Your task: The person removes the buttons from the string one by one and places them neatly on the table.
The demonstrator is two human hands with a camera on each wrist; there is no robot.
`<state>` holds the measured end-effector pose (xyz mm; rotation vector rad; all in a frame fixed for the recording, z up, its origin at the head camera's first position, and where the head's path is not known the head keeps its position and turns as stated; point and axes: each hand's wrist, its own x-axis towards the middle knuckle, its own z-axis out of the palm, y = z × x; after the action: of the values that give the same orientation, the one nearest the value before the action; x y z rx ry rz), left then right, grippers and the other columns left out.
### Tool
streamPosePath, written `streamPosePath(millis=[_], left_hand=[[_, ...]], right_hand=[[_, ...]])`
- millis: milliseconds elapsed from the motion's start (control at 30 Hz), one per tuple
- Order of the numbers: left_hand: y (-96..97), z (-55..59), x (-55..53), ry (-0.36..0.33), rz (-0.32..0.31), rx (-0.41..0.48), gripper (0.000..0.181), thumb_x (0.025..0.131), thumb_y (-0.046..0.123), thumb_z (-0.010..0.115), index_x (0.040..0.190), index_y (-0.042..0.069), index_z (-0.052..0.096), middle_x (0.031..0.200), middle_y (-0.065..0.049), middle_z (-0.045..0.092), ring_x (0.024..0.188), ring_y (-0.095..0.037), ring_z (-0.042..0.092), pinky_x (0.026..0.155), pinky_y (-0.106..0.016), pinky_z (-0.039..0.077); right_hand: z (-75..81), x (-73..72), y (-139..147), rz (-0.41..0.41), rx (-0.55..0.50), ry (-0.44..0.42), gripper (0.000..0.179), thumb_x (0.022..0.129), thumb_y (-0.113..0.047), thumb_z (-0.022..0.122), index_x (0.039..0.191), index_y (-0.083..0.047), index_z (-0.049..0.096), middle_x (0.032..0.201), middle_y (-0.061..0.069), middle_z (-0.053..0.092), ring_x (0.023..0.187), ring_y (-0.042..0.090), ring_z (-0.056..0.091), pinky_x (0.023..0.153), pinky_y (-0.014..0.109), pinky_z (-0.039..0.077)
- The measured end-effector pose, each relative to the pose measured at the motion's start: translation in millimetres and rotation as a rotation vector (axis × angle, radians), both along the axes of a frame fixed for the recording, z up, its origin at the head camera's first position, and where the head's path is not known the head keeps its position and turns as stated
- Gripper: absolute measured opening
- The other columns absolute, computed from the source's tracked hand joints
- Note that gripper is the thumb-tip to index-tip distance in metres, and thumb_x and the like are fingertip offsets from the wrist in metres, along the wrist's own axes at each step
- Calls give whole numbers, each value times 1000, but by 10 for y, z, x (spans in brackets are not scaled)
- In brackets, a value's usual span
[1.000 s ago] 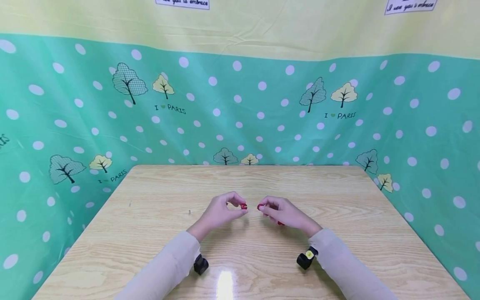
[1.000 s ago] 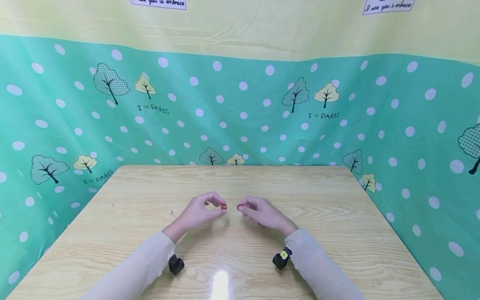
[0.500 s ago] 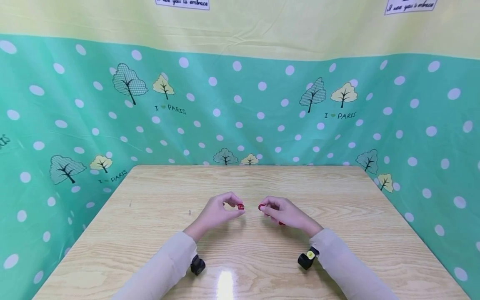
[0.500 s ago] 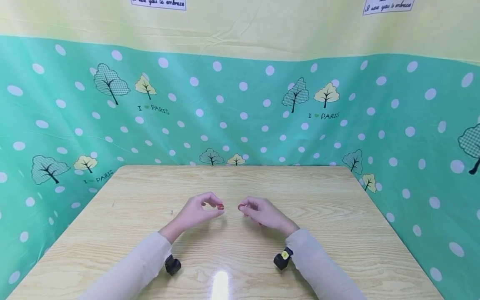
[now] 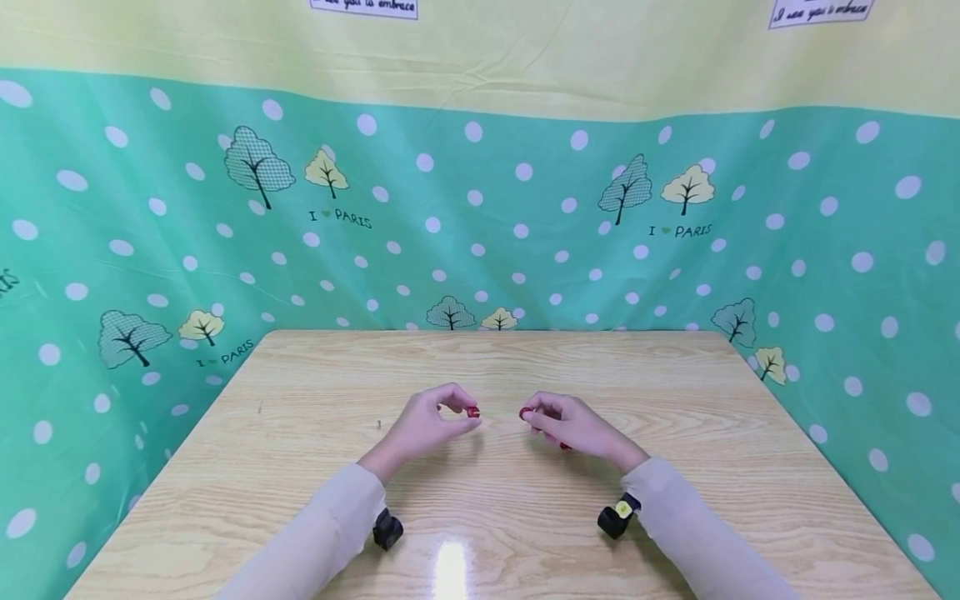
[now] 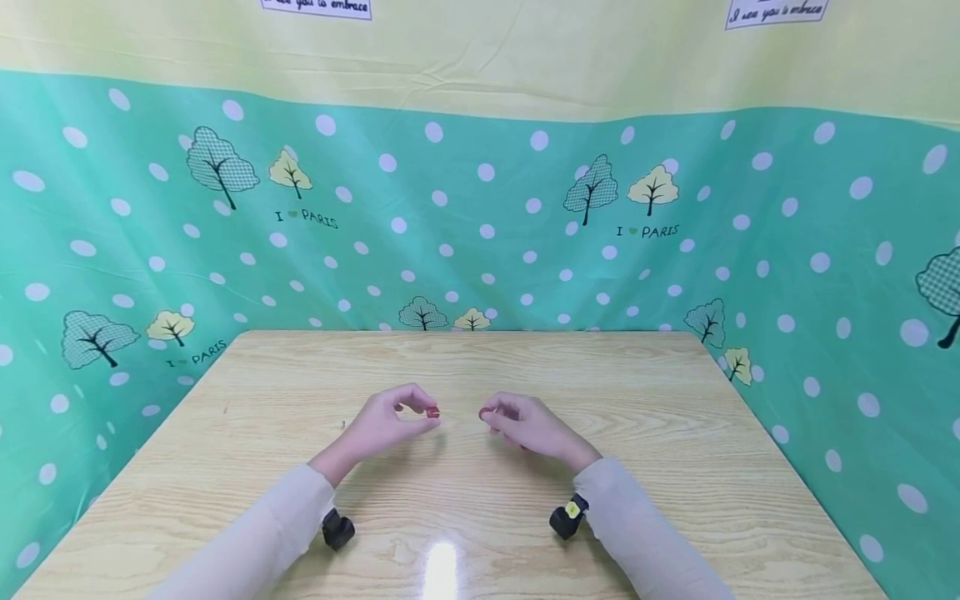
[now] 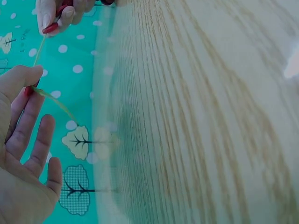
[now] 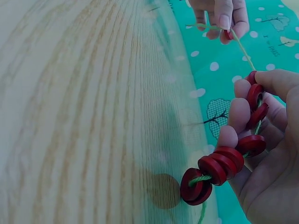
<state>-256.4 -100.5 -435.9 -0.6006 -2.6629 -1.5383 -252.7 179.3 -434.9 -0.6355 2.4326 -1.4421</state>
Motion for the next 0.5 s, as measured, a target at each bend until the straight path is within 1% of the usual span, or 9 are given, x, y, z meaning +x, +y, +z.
streamPosePath(millis=[133, 267, 333, 400, 500], left_hand=[[-24, 2, 1, -7, 4, 4, 18, 84, 23, 84, 97, 26, 72, 97, 14, 69, 99, -17, 61, 94, -50, 46], [-46, 7, -7, -12, 11, 7, 18, 84, 21, 84, 98, 24, 73, 98, 13, 70, 99, -16, 61, 94, -49, 45], [-61, 8, -13, -11, 13, 8, 19, 84, 21, 84, 99, 23, 73, 98, 13, 70, 99, -16, 61, 94, -49, 45], [-78, 12, -11, -12, 20, 3, 19, 84, 22, 83, 99, 23, 73, 98, 13, 69, 99, -16, 61, 92, -48, 46], [-102, 14, -9, -14, 32, -5, 18, 84, 24, 83, 99, 25, 73, 99, 13, 69, 99, -15, 60, 88, -43, 47]], right_hand=[[130, 88, -36, 4, -8, -4, 15, 105, -19, 56, 106, -6, 65, 76, 27, 55, 64, 50, 43, 46, 29, 37], [229, 159, -62, 19, -23, 8, 17, 104, -17, 56, 106, -2, 63, 72, 22, 53, 61, 47, 43, 45, 32, 37], [226, 160, -66, 19, -20, 13, 20, 105, -18, 56, 107, 1, 62, 71, 19, 53, 60, 47, 42, 45, 32, 37], [144, 105, -45, 17, -15, 12, 22, 105, -21, 56, 109, 0, 63, 72, 18, 54, 60, 44, 44, 45, 30, 37], [68, 49, -30, 3, -2, 7, 23, 105, -22, 56, 110, -1, 63, 73, 17, 55, 60, 40, 44, 46, 29, 36]])
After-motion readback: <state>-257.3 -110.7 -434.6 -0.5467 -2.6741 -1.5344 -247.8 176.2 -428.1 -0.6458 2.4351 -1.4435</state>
